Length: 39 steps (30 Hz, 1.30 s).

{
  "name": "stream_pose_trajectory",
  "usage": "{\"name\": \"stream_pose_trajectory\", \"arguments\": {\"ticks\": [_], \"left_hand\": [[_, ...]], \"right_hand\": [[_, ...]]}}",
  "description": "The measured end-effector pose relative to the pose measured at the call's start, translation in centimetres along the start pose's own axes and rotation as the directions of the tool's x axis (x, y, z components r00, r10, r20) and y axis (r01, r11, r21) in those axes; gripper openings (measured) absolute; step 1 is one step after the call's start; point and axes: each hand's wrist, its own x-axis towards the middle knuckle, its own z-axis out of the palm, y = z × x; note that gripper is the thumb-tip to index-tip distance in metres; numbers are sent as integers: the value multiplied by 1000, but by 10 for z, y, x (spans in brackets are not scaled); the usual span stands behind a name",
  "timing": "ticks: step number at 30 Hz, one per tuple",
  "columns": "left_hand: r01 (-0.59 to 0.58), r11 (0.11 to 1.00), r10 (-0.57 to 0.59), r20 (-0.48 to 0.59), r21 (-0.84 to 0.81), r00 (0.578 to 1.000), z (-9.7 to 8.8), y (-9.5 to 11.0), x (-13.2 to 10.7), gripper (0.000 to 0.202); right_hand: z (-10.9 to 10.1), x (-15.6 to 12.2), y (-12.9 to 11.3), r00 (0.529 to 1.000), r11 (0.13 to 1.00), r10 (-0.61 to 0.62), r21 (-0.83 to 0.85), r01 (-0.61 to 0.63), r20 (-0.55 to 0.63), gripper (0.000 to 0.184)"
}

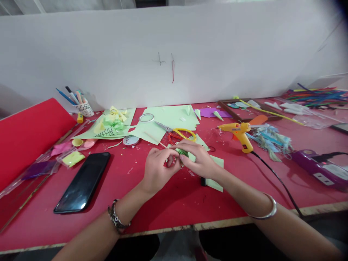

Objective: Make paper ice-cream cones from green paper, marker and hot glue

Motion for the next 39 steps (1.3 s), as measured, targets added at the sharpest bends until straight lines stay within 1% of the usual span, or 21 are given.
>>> {"name": "stream_pose_trajectory", "arguments": {"ticks": [4,8,12,16,19,23,26,33,39], "left_hand": [[24,1000,-24,-24,18,999,1,1,-1,7],[-13,999,14,-35,33,999,2,1,-1,8],[-14,1000,15,-17,13,1000,3,1,-1,9],[-27,999,28,-34,29,999,4,2,-1,11],[3,999,-1,-41,50,999,4,3,-1,13],[74,997,-74,-12,23,997,3,4,-1,15],[85,996,-85,-7,13,996,3,4,0,15],[64,997,-65,4,39,998,2,3,0,15],[31,997,-30,-9,65,999,3,2,1,16]], "right_hand": [[0,0,-1,1000,1000,-2,-20,2,-13,24],[0,-1,-1,1000,999,-14,-50,14,-9,25],[1,-1,-1,1000,998,-12,-60,11,-15,26],[1,-1,-1,1000,998,-8,-59,7,-18,26],[1,-2,-1,1000,998,-9,-65,8,-17,25],[2,-3,0,999,997,-19,-76,17,-28,24],[1,-3,0,999,997,-22,-71,20,-30,24],[1,-1,-1,999,998,-31,-48,30,-35,22],[0,-2,0,999,999,-24,-43,22,-27,22]]}}
